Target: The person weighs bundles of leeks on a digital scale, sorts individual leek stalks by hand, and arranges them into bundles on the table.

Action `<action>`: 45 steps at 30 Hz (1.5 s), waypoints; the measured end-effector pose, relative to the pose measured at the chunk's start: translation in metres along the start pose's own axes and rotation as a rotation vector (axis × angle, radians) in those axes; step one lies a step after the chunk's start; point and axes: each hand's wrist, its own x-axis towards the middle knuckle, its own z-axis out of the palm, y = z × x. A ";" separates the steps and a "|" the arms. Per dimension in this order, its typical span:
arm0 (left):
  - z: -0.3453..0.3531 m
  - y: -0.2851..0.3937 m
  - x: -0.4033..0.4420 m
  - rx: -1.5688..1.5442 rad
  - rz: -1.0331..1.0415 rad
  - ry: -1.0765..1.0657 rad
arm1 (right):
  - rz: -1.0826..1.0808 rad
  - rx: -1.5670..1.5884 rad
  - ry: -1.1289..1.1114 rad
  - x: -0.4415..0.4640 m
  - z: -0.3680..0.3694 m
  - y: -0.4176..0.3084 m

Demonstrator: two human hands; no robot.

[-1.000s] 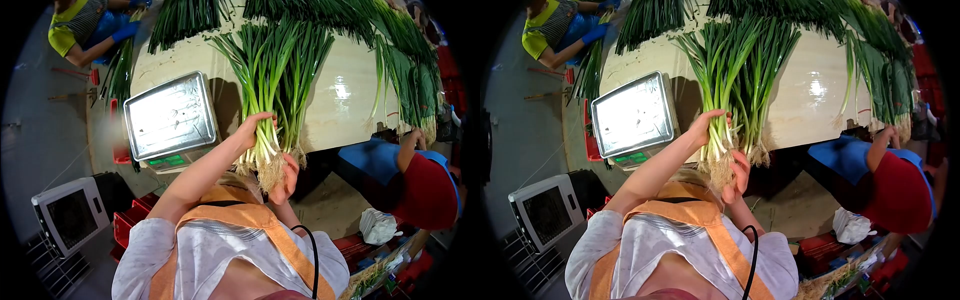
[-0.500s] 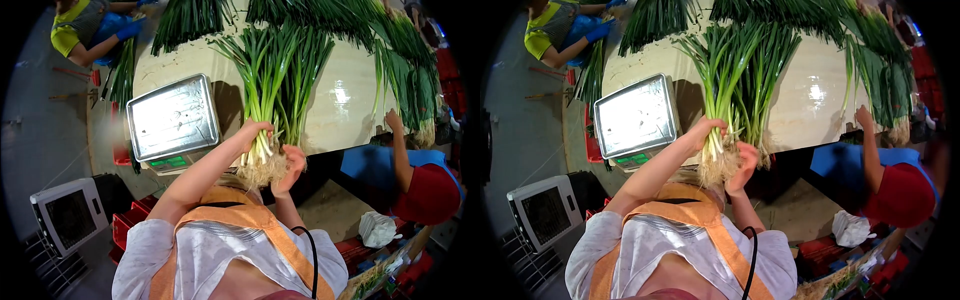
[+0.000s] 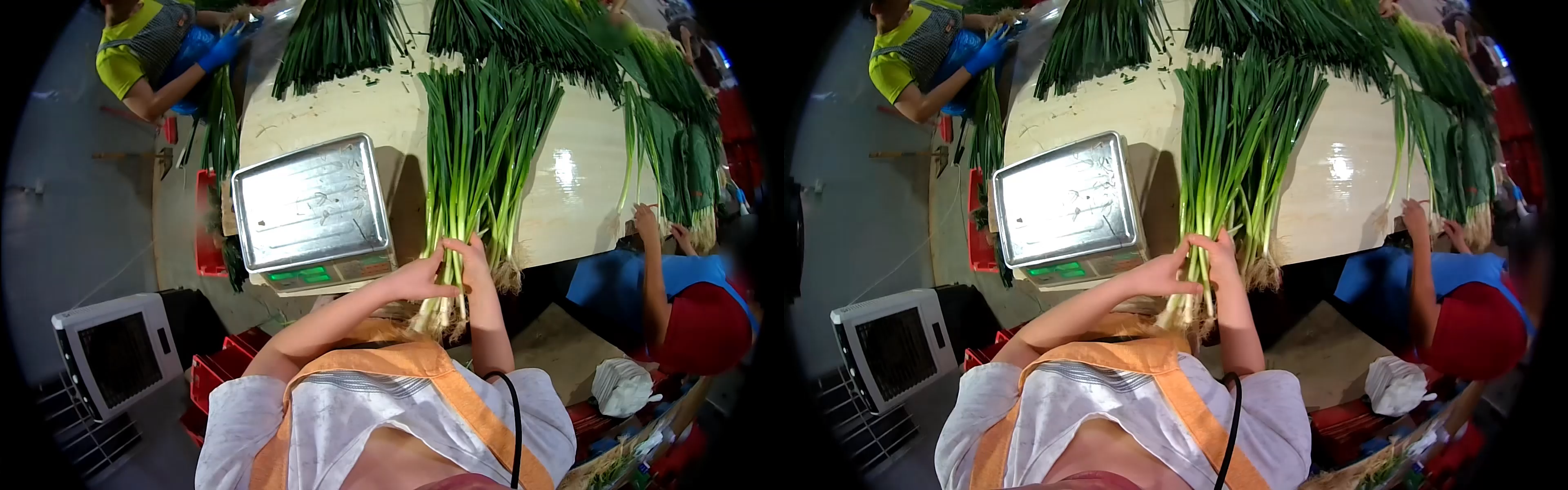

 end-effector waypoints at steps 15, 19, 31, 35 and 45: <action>-0.032 -0.050 -0.128 0.094 0.521 0.574 | -0.288 -0.491 -0.172 -0.078 0.147 -0.035; -0.052 -0.102 -0.155 0.523 0.718 1.050 | -0.587 -0.822 -0.388 -0.066 0.183 -0.035; -0.126 -0.152 -0.146 0.896 0.042 0.934 | -1.114 -1.694 -0.687 0.009 0.226 0.000; -0.138 -0.156 -0.140 0.873 0.010 0.814 | -1.199 -1.572 -0.404 -0.019 0.201 -0.026; -0.144 -0.144 -0.140 0.866 0.102 0.715 | -0.527 -0.679 -0.083 0.003 0.123 0.006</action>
